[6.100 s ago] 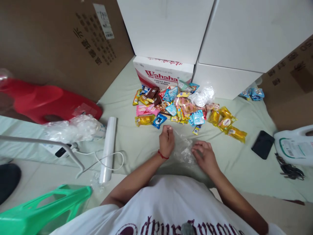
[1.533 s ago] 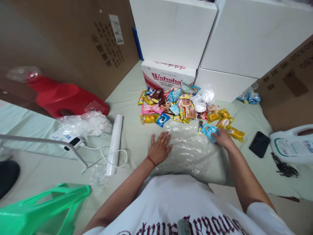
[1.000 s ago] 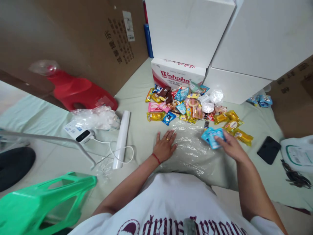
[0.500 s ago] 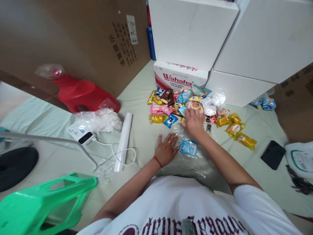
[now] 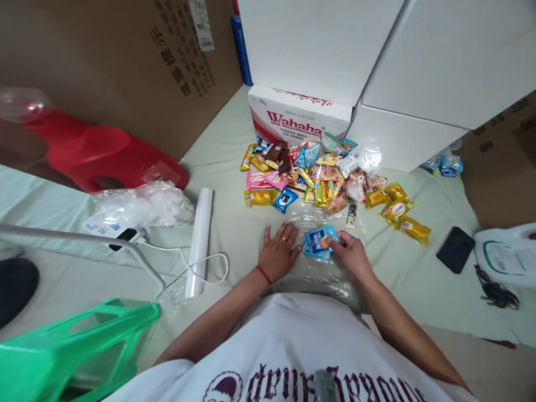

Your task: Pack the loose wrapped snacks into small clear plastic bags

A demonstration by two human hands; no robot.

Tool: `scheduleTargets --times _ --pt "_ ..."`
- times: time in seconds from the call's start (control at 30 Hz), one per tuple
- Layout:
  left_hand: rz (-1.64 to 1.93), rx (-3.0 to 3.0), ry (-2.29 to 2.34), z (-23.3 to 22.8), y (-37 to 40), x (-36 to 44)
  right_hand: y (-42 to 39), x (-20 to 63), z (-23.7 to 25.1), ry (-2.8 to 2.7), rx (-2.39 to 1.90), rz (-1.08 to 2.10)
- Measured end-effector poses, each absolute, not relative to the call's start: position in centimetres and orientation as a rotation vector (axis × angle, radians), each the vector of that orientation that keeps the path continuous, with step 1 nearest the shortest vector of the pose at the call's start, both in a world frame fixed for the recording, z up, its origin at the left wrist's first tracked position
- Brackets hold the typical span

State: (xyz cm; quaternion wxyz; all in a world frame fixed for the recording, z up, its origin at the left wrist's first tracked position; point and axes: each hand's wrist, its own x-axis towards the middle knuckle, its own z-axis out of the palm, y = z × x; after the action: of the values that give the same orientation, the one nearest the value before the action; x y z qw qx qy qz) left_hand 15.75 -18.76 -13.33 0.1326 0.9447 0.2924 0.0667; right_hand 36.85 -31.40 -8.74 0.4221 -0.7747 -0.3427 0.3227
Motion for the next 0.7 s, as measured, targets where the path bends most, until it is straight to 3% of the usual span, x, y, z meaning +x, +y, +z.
scheduleTargets --times 0.1,0.2,0.43,0.57,0.7 --pt "0.162 2.744 0.859 -13.4 -18.8 16.0 -32.8 34.6 -11.7 -0.967 -2.129 0.504" --pt "0.145 2.738 0.858 -13.5 -18.6 16.1 -34.0 34.4 -11.0 -1.072 -2.147 0.293" --pt "0.399 2.680 0.704 -12.1 -17.9 12.0 -42.2 37.4 -6.8 -1.956 -1.753 0.655" --pt "0.111 2.662 0.123 -11.4 -18.2 8.1 -44.8 37.5 -9.5 -1.935 -1.819 0.565" --pt "0.030 2.637 0.055 -11.6 -18.3 6.3 -43.8 37.9 -10.1 -1.773 -1.715 0.606"
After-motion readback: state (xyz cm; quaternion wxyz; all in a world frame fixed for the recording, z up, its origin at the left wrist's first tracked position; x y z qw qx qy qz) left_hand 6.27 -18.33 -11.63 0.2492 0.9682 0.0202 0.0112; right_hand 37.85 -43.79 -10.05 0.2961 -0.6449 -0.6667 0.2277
